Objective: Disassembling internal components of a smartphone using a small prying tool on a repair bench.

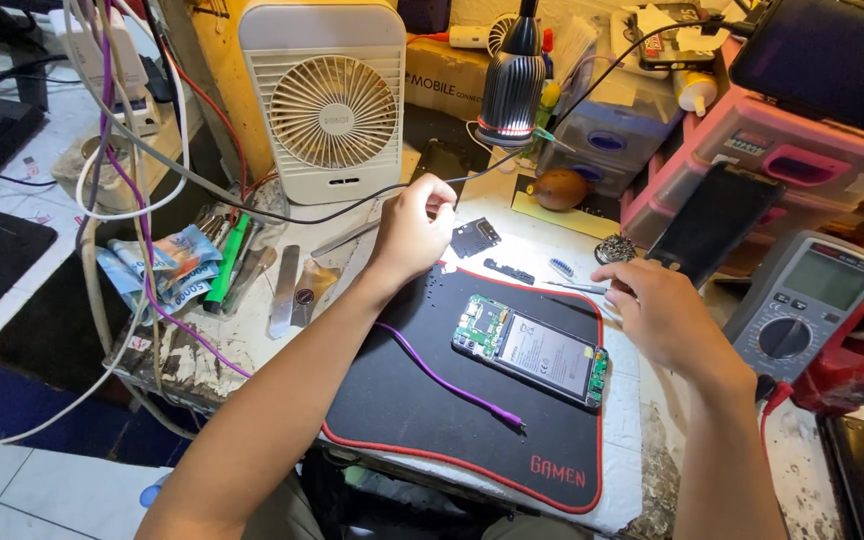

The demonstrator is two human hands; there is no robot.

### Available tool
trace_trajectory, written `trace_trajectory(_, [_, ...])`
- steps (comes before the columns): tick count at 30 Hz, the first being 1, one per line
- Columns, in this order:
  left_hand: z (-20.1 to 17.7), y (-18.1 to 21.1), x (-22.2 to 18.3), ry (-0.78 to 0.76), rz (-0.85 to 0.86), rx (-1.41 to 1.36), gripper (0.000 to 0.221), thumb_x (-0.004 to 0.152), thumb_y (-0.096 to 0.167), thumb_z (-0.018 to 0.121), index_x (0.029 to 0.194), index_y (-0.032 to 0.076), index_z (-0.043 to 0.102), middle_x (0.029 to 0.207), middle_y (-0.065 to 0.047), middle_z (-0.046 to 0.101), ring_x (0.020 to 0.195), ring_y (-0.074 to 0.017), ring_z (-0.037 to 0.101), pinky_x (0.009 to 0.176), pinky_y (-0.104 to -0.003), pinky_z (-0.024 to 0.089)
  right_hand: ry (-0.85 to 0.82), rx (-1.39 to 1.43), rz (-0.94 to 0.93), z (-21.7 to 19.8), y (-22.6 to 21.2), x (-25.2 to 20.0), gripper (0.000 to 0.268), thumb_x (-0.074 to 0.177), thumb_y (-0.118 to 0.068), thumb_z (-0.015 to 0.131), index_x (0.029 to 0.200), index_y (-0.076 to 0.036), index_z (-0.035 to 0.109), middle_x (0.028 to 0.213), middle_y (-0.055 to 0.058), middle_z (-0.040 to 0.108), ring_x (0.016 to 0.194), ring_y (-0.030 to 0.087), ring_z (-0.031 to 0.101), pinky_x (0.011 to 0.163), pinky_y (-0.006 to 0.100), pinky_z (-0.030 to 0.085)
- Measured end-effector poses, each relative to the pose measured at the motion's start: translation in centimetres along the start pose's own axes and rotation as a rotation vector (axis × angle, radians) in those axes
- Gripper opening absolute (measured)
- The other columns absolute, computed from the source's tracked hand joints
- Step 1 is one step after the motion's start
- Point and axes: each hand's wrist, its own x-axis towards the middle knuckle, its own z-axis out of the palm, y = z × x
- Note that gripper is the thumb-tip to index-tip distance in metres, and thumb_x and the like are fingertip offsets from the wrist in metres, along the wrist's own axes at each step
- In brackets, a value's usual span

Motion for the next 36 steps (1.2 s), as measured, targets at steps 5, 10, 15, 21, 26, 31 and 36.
trace_trajectory(5, [1.2,-2.2,0.1,-0.096,0.167,0.122,0.018,0.083,0.008,0.055,0.092,0.01,0.071,0.092,-0.006,0.077,0.087,-0.0269,0.07,0.081,-0.039,0.053,-0.002,-0.14,0.092,-0.4,-0.7,-0.1,0.028,0.1,-0.017,0.055,0.12,-0.022,0.074,0.121,0.001,0.073,0.108,0.024,0.066,0.082,0.042,0.048])
trace_trajectory(10, [1.5,-2.0,-0.1,-0.192,0.364,0.18,0.013,0.081,0.002,0.064,0.094,0.004,0.068,0.093,-0.012,0.075,0.088,-0.0288,0.069,0.084,-0.041,0.052,-0.085,-0.216,0.305,-1.2,-1.2,-0.7,0.031,0.095,-0.016,0.05,0.118,-0.025,0.068,0.09,-0.003,0.072,0.089,0.021,0.064,0.074,0.039,0.045])
trace_trajectory(15, [0.8,-1.0,-0.5,-0.29,0.232,0.35,0.02,0.085,0.013,0.073,0.103,0.007,0.07,0.094,-0.012,0.074,0.095,-0.0317,0.063,0.071,-0.047,0.053,-0.129,-0.266,0.321,-0.8,-0.5,-0.4,0.02,0.091,-0.02,0.055,0.104,-0.026,0.068,0.093,-0.01,0.077,0.093,0.02,0.065,0.074,0.039,0.046])
trace_trajectory(21, [0.4,-1.6,-0.7,-0.267,0.311,0.433,0.025,0.077,0.024,0.079,0.096,0.013,0.066,0.086,-0.009,0.071,0.099,-0.0337,0.068,0.086,-0.043,0.056,-0.086,-0.252,0.223,-0.8,-0.1,-0.4,0.014,0.084,-0.007,0.071,0.093,-0.016,0.075,0.079,0.011,0.076,0.078,0.032,0.073,0.067,0.039,0.055])
trace_trajectory(26, [0.3,-1.0,-0.7,-0.338,0.241,0.433,0.035,0.076,0.024,0.082,0.106,0.015,0.068,0.096,-0.008,0.074,0.107,-0.0325,0.066,0.093,-0.043,0.054,-0.117,-0.204,0.225,-0.1,0.7,-0.2,0.012,0.082,-0.005,0.07,0.083,-0.017,0.073,0.071,0.009,0.073,0.076,0.03,0.071,0.068,0.039,0.051])
trace_trajectory(31, [0.4,-0.9,-0.5,-0.376,0.181,0.486,0.042,0.077,0.026,0.083,0.115,0.017,0.067,0.103,-0.006,0.074,0.112,-0.0301,0.064,0.096,-0.042,0.053,-0.133,-0.219,0.203,0.1,0.7,-0.1,0.009,0.082,-0.006,0.071,0.082,-0.015,0.073,0.072,0.01,0.073,0.075,0.03,0.07,0.068,0.039,0.051])
trace_trajectory(36, [-0.6,-0.6,-0.4,-0.403,0.138,0.478,0.039,0.084,0.029,0.075,0.12,0.018,0.064,0.106,-0.005,0.076,0.116,-0.0292,0.064,0.097,-0.046,0.054,-0.129,-0.233,0.176,0.2,0.8,0.0,0.006,0.081,-0.009,0.074,0.079,-0.014,0.073,0.069,0.009,0.073,0.072,0.028,0.071,0.066,0.038,0.05])
